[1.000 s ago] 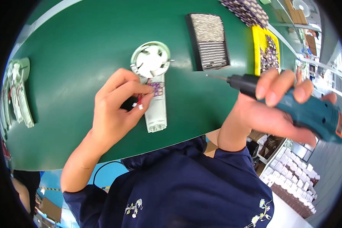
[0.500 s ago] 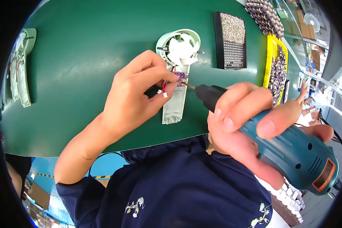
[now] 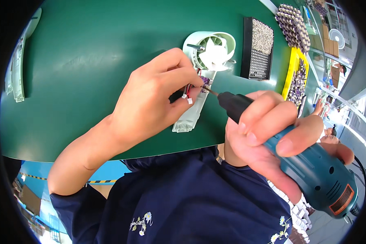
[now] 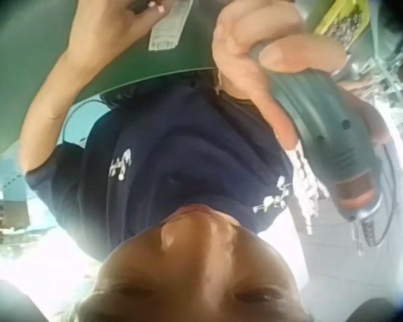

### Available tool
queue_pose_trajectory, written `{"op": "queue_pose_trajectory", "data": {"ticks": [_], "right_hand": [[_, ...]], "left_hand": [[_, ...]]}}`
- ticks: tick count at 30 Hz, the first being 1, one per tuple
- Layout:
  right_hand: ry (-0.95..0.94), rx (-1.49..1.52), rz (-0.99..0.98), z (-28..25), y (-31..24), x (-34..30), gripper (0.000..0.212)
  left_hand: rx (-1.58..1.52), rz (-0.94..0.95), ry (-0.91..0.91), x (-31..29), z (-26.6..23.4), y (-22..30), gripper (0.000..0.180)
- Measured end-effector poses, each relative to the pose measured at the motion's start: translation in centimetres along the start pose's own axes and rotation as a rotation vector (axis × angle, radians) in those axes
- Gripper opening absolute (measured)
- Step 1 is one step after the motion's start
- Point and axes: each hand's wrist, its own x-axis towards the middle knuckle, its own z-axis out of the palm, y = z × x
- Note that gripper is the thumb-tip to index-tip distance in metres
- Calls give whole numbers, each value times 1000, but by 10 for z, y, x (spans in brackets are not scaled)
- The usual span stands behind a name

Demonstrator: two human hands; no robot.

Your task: Installing printed circuit boards into handheld fan housings and securing them with an electric screwdriver on a factory assembly line.

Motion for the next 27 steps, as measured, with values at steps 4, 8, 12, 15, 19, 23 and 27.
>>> {"op": "queue_pose_trajectory", "data": {"ticks": [4,8,12,15,19,23,27], "right_hand": [[85,83,80,0,1,1,79],[183,137,100,-5,-7,9,76],[331,122,123,-29,-28,13,67],[675,-263,602,-72,-70,0,46],[553,-978,1034,-126,-74,-67,58],[415,-1540,969,-132,-78,-97,58],[567,-1107,813,-59,-71,-62,43]], "left_hand": [[-3,-18,-29,0,-2,2,21],[-3,0,-68,3,-2,3,19],[-61,-75,-50,-1,2,1,17],[-89,-105,-27,-6,2,3,15],[-167,-177,-3,-1,-1,6,11],[-188,-216,-30,1,-1,9,11],[-193,-185,27,2,-1,8,11]]}}
